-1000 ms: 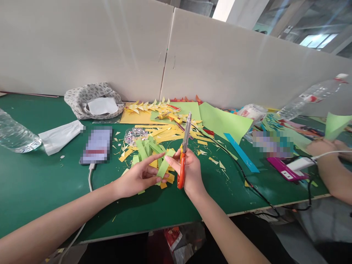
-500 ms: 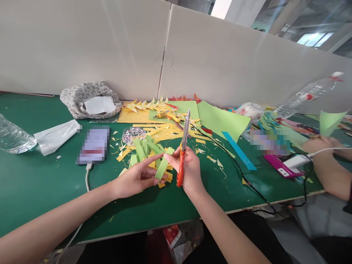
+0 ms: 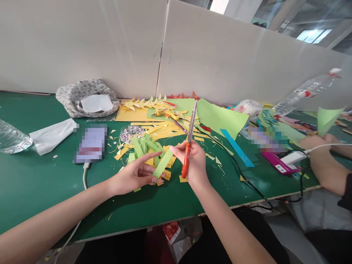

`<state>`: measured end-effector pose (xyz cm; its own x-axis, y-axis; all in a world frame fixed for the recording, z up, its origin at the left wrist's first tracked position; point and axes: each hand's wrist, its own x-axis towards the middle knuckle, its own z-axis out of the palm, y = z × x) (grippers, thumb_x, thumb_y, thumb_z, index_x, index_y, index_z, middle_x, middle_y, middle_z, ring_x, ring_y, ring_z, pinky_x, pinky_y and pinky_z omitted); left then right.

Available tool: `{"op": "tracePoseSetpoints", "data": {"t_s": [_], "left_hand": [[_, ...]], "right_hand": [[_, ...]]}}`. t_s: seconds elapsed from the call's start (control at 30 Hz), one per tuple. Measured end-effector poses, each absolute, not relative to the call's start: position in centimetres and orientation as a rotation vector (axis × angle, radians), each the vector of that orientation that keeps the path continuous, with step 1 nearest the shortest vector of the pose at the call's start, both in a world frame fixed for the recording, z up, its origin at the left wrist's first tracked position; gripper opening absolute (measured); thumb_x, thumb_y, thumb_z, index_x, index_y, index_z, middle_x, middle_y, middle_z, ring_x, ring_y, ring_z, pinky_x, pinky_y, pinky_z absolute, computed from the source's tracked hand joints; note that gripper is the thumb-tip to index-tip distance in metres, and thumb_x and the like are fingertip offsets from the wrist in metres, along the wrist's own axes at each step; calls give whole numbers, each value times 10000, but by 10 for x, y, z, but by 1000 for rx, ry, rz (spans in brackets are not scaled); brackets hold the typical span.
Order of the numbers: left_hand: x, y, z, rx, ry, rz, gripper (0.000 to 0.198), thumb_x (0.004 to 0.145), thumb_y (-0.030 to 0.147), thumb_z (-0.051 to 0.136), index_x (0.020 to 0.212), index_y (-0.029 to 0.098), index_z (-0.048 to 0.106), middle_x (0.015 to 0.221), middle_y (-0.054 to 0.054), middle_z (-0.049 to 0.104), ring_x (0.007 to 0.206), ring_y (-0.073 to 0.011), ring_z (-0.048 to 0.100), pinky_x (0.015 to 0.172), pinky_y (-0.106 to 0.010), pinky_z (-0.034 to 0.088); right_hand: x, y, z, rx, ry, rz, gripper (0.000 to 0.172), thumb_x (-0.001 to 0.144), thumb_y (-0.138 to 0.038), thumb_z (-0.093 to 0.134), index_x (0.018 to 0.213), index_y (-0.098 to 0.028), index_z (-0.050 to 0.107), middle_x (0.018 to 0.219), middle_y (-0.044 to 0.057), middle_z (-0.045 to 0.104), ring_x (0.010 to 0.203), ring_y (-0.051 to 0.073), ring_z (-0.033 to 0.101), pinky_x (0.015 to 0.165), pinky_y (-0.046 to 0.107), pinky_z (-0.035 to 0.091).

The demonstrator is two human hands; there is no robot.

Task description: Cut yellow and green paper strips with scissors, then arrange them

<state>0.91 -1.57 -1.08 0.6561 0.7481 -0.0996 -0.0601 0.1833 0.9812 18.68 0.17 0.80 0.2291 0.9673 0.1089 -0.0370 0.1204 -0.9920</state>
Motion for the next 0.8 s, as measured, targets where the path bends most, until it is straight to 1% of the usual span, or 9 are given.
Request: {"op": "tracePoseSetpoints", "data": {"t_s": [0.17,0.33,0.53,0.7,0.8], "left_hand": [[7,-13,-12,1239,674,654,673,768,153,584,1342,217,239,960,-109,679,874,-216,632,694,-303,453],[5,-12,-11,1241,655,658,688,752,161,608,1338,219,252,944,-108,688,866,-217,635,688,-293,457],[7,-13,-11,1242,682,652,687,735,166,624,1325,240,280,935,-98,691,859,-227,643,674,-291,468],[5,-12,-6,1264,728,690,647,728,184,633,1299,226,332,816,-60,698,780,-214,663,644,-277,486],[1,-7,-3,1231,800,781,623,711,208,652,1271,221,379,786,-38,692,773,-219,668,676,-298,507]], "right_hand": [[193,4,9,-1176,-1065,966,328,521,-230,751,692,-195,473,629,-58,553,606,119,571,685,316,494],[194,4,7,-1176,-1081,949,324,538,-258,744,708,-190,476,632,-51,545,598,123,566,652,316,503],[194,4,6,-1172,-1093,940,324,546,-257,740,720,-193,474,630,-59,559,582,115,566,661,309,493],[194,5,6,-1166,-1081,943,335,536,-251,745,707,-191,463,636,-53,583,598,116,577,679,309,493],[197,6,9,-1165,-1074,946,330,548,-268,740,706,-189,460,649,-40,604,624,128,596,685,322,503]]}}
